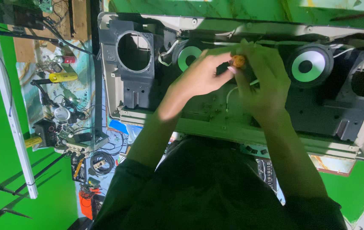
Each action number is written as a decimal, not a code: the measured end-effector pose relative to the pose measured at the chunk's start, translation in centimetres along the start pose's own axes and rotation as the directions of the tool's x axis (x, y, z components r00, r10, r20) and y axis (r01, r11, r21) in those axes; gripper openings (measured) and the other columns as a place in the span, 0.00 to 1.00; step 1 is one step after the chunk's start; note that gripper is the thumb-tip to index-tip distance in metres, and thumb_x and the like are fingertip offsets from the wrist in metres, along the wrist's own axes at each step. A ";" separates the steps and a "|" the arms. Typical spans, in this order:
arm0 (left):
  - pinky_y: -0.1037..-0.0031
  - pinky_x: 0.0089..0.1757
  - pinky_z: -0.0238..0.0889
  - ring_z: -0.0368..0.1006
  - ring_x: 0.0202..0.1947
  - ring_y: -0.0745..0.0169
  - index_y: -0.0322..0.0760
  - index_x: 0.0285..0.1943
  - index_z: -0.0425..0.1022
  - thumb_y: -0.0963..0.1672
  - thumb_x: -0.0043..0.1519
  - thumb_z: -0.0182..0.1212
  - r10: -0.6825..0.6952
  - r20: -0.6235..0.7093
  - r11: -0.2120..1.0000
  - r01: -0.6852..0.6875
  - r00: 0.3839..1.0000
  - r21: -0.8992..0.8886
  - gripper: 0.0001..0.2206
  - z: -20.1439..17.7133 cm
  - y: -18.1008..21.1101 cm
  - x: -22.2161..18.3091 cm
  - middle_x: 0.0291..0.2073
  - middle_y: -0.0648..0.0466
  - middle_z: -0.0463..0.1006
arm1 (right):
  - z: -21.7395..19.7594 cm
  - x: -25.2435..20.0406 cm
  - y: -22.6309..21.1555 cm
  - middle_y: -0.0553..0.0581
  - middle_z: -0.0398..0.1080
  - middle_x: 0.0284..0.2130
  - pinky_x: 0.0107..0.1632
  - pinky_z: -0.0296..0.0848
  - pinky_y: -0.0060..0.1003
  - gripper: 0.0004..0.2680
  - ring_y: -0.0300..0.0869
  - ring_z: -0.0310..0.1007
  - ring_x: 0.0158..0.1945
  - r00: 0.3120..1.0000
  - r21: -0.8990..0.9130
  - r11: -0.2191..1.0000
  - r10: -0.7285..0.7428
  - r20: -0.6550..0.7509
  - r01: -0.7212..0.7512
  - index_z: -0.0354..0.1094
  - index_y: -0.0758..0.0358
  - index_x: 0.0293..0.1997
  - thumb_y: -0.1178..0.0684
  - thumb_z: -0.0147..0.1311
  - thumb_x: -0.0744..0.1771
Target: The person uses a screwdriver to unscrew components, including speakers and wires, from the inside of a large plastic electronic housing.
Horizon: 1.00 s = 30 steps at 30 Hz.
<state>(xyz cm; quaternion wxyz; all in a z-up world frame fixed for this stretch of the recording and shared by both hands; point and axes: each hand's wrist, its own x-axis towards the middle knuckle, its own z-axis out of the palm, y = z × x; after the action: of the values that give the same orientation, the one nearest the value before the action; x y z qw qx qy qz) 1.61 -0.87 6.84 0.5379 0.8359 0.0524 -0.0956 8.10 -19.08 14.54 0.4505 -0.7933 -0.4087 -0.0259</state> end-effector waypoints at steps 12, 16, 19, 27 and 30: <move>0.62 0.33 0.68 0.74 0.21 0.57 0.45 0.62 0.76 0.46 0.67 0.62 -0.001 0.026 0.994 -0.002 1.000 0.113 0.15 -0.3 -0.1 -0.1 0.29 0.48 0.83 | -1.1 -0.8 1.1 0.62 0.70 0.55 0.52 0.77 0.38 0.17 0.50 0.77 0.53 0.992 -0.023 0.998 0.060 0.109 -0.057 0.64 0.65 0.70 0.66 0.62 0.72; 0.65 0.47 0.73 0.82 0.38 0.56 0.42 0.61 0.75 0.46 0.68 0.65 0.447 -0.204 0.886 -0.400 0.871 0.232 0.14 0.2 -0.9 0.2 0.44 0.48 0.86 | -1.0 -0.9 1.1 0.64 0.68 0.52 0.50 0.75 0.41 0.22 0.54 0.73 0.51 0.995 -0.052 0.998 -0.042 0.090 0.047 0.62 0.66 0.70 0.66 0.63 0.68; 0.61 0.43 0.71 0.80 0.34 0.52 0.38 0.59 0.73 0.46 0.60 0.67 0.445 -0.244 0.881 -0.374 0.862 0.288 0.19 0.3 -0.6 0.4 0.42 0.47 0.84 | -0.7 -0.9 0.7 0.63 0.70 0.49 0.50 0.75 0.41 0.23 0.51 0.73 0.50 0.997 -0.053 0.998 0.017 0.078 -0.013 0.62 0.63 0.70 0.62 0.69 0.68; 0.48 0.65 0.45 0.79 0.27 0.58 0.41 0.57 0.78 0.45 0.63 0.65 0.037 -0.063 0.990 -0.028 0.997 0.135 0.14 0.7 -0.8 0.6 0.29 0.51 0.84 | -1.2 -0.5 0.2 0.64 0.70 0.52 0.58 0.70 0.51 0.28 0.57 0.67 0.58 0.980 -0.001 0.998 -0.069 0.188 0.070 0.54 0.69 0.76 0.62 0.65 0.67; 0.47 0.56 0.58 0.80 0.25 0.58 0.38 0.53 0.79 0.46 0.55 0.72 0.280 -0.209 0.943 -0.228 0.937 0.242 0.17 1.4 -0.7 1.0 0.30 0.50 0.85 | -0.8 -0.8 0.1 0.72 0.65 0.48 0.50 0.71 0.50 0.25 0.58 0.67 0.50 0.997 -0.119 0.993 -0.010 0.075 0.019 0.63 0.65 0.67 0.59 0.70 0.63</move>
<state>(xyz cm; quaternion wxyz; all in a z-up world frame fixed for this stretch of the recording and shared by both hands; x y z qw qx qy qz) 2.32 -1.90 5.45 0.4422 0.8940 -0.0024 0.0721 7.92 -20.17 14.56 0.3867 -0.8162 -0.4286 -0.0242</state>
